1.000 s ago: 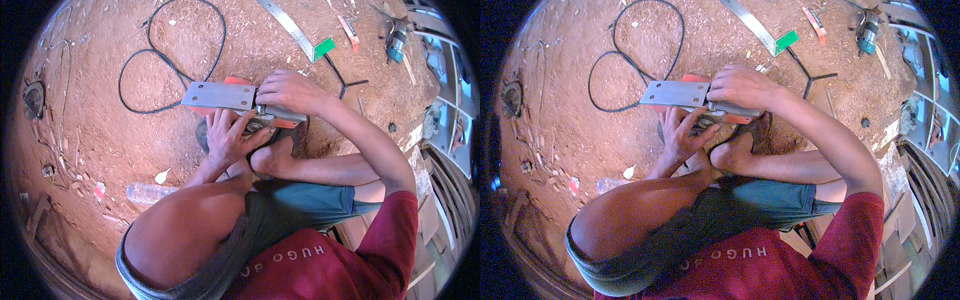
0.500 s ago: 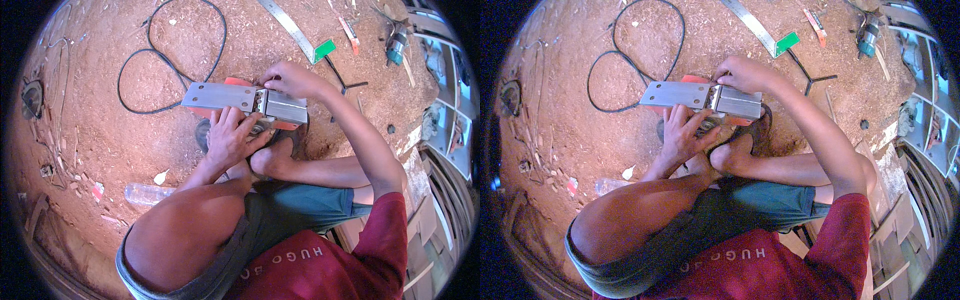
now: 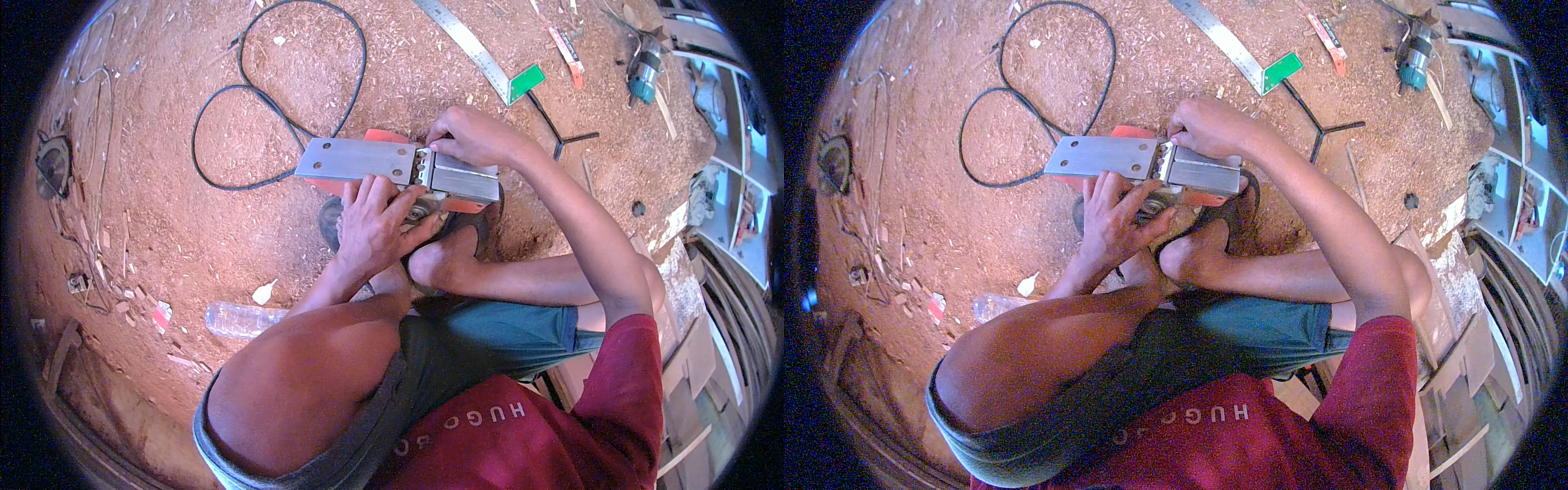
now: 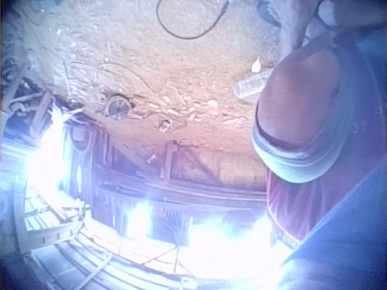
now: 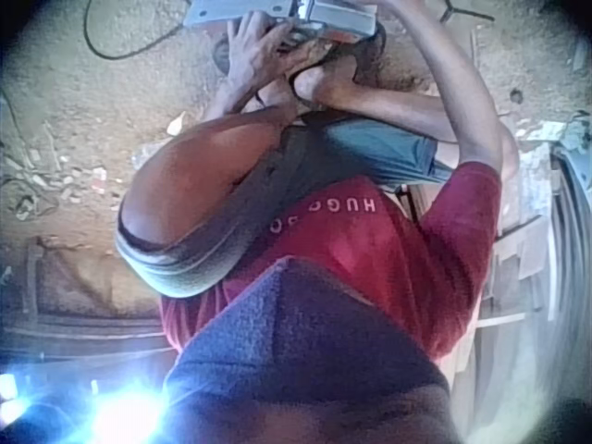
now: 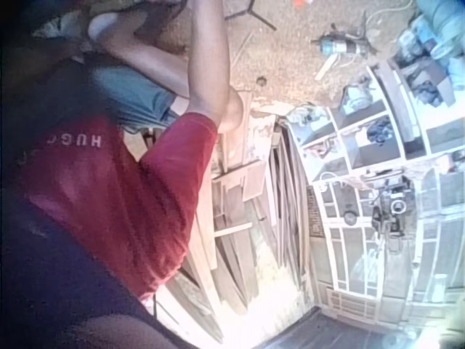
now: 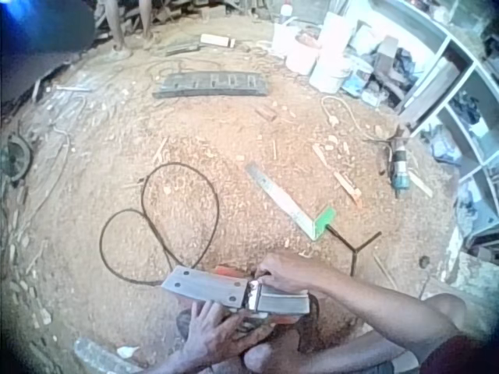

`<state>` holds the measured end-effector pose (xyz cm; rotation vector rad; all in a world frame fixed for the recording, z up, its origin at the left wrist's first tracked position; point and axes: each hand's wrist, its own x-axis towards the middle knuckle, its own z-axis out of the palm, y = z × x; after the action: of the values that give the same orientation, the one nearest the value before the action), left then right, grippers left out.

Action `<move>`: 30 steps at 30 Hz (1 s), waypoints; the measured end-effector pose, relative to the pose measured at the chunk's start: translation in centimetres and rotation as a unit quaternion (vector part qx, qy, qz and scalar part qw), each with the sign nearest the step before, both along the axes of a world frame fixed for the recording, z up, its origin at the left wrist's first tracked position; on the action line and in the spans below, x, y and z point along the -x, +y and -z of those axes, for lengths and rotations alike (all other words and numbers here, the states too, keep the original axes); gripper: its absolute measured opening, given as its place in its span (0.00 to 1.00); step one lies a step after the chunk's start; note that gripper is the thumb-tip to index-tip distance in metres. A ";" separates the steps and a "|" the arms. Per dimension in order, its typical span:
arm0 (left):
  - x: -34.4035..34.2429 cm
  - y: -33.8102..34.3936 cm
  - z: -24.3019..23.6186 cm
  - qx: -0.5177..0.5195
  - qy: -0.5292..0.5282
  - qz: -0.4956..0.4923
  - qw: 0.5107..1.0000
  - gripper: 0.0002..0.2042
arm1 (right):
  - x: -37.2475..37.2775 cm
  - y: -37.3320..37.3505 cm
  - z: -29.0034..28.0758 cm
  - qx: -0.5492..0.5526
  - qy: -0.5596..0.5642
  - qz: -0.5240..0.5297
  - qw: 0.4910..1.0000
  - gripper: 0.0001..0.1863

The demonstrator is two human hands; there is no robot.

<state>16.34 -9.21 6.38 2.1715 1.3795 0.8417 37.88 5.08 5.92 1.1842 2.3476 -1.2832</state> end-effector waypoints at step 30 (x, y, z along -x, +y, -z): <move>0.5 0.7 -0.9 0.072 0.003 0.062 0.995 0.23 | 2.3 0.2 -2.1 -0.025 -0.050 -0.042 0.998 0.12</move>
<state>15.84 -8.52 7.29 2.1252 1.2523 0.6692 35.56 5.28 8.06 1.1249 2.3441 -1.1184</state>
